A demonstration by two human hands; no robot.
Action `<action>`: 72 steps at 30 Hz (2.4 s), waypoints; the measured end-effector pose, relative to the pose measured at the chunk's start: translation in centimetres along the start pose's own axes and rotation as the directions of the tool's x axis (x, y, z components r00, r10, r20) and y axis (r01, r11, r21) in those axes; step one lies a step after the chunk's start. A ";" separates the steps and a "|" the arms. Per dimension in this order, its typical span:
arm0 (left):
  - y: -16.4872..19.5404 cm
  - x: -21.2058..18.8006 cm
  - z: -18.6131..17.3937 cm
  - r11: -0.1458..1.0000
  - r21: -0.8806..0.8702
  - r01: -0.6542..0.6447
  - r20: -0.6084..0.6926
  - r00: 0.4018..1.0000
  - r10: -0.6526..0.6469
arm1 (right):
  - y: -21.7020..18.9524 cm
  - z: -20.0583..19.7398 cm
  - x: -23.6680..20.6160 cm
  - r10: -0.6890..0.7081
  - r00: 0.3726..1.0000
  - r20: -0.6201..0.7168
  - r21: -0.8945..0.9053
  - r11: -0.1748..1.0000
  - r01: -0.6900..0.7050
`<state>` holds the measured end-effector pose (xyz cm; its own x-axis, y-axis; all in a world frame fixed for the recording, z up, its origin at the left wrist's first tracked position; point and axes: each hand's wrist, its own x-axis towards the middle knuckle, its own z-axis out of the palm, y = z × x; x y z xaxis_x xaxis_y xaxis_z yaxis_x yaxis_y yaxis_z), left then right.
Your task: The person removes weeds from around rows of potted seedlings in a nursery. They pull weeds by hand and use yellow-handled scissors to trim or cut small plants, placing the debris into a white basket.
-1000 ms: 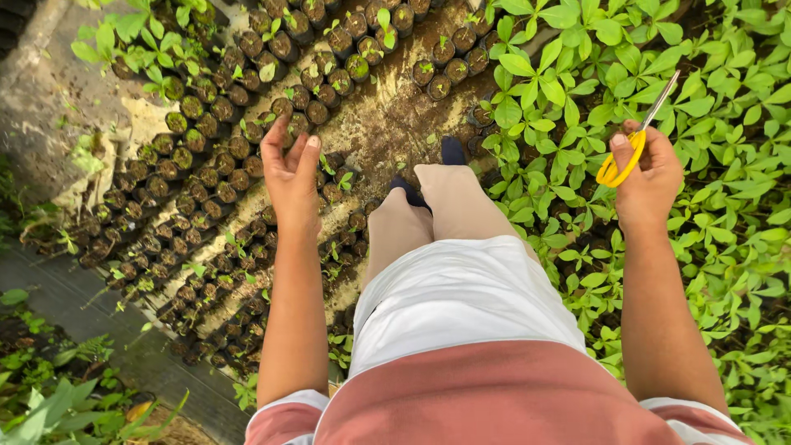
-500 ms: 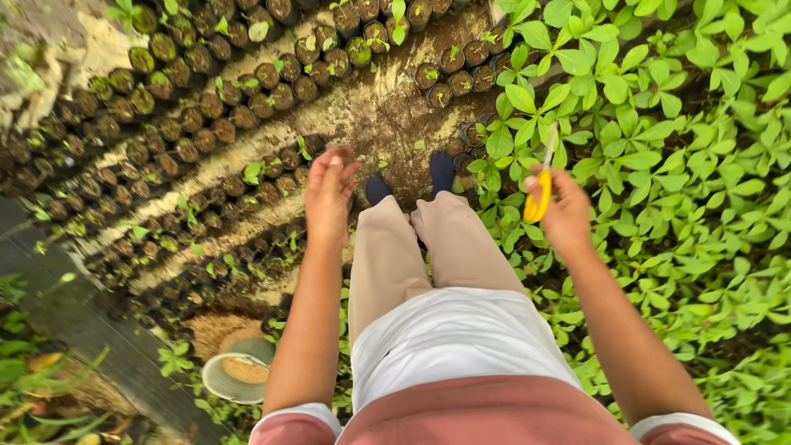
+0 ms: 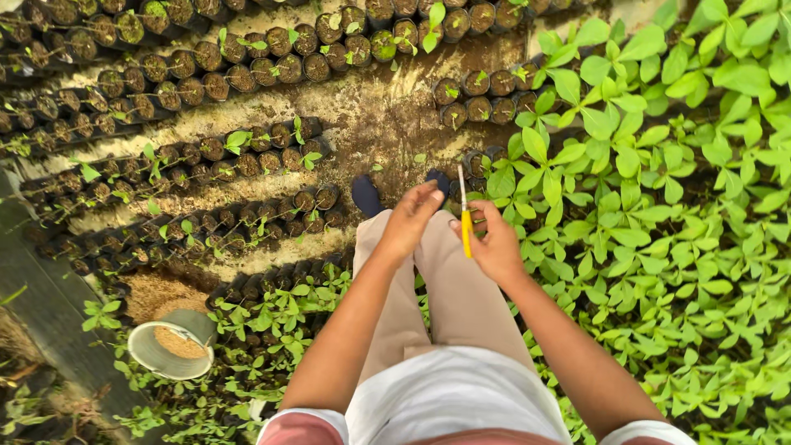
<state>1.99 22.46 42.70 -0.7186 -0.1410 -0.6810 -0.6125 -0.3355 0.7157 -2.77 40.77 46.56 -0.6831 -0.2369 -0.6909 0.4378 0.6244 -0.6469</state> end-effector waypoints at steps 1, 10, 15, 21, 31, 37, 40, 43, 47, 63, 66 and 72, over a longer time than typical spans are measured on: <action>-0.9 0.9 0.4 1.000 -0.013 -0.010 0.030 0.999 0.011 | -0.3 0.5 1.1 -0.095 0.995 -0.019 -0.061 0.994 0.093; -8.2 14.8 -1.2 0.944 -0.326 -0.052 0.046 0.996 0.070 | 1.1 6.1 13.6 -0.398 0.917 0.029 -0.279 0.878 0.390; -11.5 23.1 -4.0 0.890 -0.455 -0.028 -0.148 0.988 -0.045 | 5.5 7.9 23.4 -0.409 0.911 0.044 -0.224 0.885 0.408; -18.0 28.0 -6.3 0.881 -0.465 -0.083 -0.329 0.940 -0.085 | 9.8 9.9 36.5 -0.460 0.884 0.080 -0.797 0.503 0.334; -26.6 35.1 -13.2 0.951 -0.301 -0.069 -0.349 0.936 -0.042 | 15.0 15.4 48.6 -0.357 0.846 0.397 -0.917 -0.115 0.382; -31.2 36.9 -16.6 0.957 -0.288 -0.015 -0.392 0.914 -0.104 | 18.1 17.3 50.8 -0.516 0.732 0.445 -0.892 -0.183 0.413; -33.6 37.4 -17.3 0.958 -0.284 -0.037 -0.413 0.906 -0.087 | 19.4 17.8 51.9 -0.510 0.740 0.439 -0.898 -0.211 0.387; -35.8 37.4 -17.5 0.940 -0.337 -0.053 -0.396 0.914 -0.091 | 20.5 17.8 52.6 -0.503 0.735 0.456 -0.889 -0.222 0.400; -37.7 37.0 -17.6 0.969 -0.247 -0.004 -0.421 0.901 -0.104 | 21.6 17.7 53.0 -0.412 0.782 0.467 -0.881 -0.292 0.372; -41.8 32.8 -22.8 0.821 -0.539 -0.187 -0.585 0.785 -0.205 | 16.9 33.6 48.7 -0.428 0.609 0.668 -0.704 -0.097 0.704; -42.0 31.1 -25.0 0.826 -0.538 -0.168 -0.632 0.729 -0.263 | 14.9 39.4 47.7 -0.494 0.542 0.679 -0.645 -0.050 0.763; -42.0 29.6 -28.2 0.773 -0.585 -0.243 -0.679 0.667 -0.305 | 11.9 48.3 46.4 -0.457 0.540 0.707 -0.645 -0.105 0.757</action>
<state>15.69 6.09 -11.90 -0.0692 -0.6248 -0.7777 -0.1064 -0.7705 0.6285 -1.01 1.20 -8.76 -0.1554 -0.9393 -0.3058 -0.9399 0.2358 -0.2468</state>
